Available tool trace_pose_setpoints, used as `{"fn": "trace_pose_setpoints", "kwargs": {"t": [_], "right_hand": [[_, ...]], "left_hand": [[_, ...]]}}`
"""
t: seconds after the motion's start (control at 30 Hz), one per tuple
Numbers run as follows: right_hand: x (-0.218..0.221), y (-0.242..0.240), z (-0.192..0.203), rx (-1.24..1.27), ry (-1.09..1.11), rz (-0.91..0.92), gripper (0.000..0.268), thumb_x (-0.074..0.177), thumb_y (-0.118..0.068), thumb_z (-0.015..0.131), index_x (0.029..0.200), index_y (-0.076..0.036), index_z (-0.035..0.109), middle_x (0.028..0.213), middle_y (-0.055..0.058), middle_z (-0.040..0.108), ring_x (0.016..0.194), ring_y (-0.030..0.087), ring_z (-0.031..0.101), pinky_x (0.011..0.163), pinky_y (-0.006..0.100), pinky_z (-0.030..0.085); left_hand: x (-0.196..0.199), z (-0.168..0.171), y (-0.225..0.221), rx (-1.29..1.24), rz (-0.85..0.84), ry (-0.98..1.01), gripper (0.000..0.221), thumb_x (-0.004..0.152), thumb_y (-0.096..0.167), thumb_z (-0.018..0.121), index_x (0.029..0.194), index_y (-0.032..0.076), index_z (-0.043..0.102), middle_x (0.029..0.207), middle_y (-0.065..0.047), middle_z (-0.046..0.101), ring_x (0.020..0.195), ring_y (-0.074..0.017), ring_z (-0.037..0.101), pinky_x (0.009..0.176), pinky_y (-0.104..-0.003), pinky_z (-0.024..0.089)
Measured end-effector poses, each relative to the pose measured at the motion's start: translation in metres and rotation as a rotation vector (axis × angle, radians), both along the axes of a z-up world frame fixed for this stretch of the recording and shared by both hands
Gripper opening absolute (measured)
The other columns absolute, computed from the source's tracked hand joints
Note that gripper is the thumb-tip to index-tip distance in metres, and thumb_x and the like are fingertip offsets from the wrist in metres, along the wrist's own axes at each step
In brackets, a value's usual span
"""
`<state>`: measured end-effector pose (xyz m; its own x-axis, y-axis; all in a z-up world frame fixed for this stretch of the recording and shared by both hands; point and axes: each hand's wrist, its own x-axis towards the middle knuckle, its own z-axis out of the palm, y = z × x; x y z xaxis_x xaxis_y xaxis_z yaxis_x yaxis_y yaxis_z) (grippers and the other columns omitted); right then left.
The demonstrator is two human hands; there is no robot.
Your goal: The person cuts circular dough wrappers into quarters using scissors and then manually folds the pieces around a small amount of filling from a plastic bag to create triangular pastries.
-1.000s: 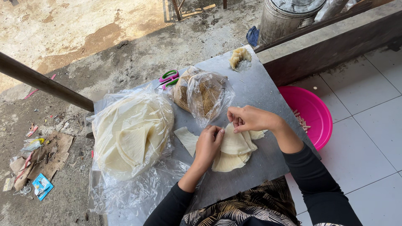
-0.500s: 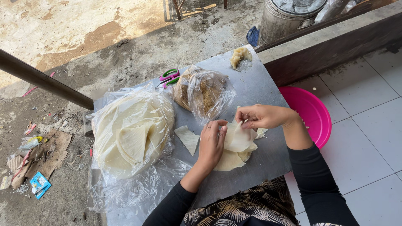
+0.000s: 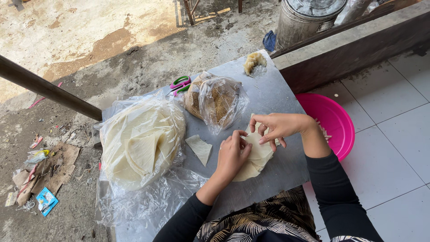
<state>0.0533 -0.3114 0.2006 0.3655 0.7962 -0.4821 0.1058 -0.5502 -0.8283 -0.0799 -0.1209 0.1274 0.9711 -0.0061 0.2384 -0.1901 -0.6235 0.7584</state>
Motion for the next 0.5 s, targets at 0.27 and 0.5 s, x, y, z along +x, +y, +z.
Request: {"fn": "trace_pose_setpoints", "kwargs": {"t": [0.27,0.5], "right_hand": [[0.005,-0.010,0.001,-0.083,-0.175,0.027,0.051,0.082,-0.019,0.078,0.123,-0.010,0.050,0.067,0.008,0.074,0.046,0.014,0.062,0.038,0.026,0.041],[-0.022,-0.032,-0.006,0.100,-0.302,-0.147,0.049,0.081,-0.024,0.082,0.118,-0.010,0.054,0.088,0.006,0.080,0.058,0.011,0.067,0.049,0.024,0.047]], "left_hand": [[0.006,-0.005,-0.008,0.065,0.028,-0.044,0.037,0.091,0.019,0.071,0.121,0.006,0.055,0.078,-0.005,0.065,0.083,-0.0247,0.066,0.079,-0.042,0.046],[0.005,-0.009,-0.009,0.104,0.030,-0.121,0.031,0.092,0.017,0.069,0.119,0.008,0.056,0.077,-0.004,0.066,0.082,-0.0254,0.064,0.078,-0.042,0.044]]}}
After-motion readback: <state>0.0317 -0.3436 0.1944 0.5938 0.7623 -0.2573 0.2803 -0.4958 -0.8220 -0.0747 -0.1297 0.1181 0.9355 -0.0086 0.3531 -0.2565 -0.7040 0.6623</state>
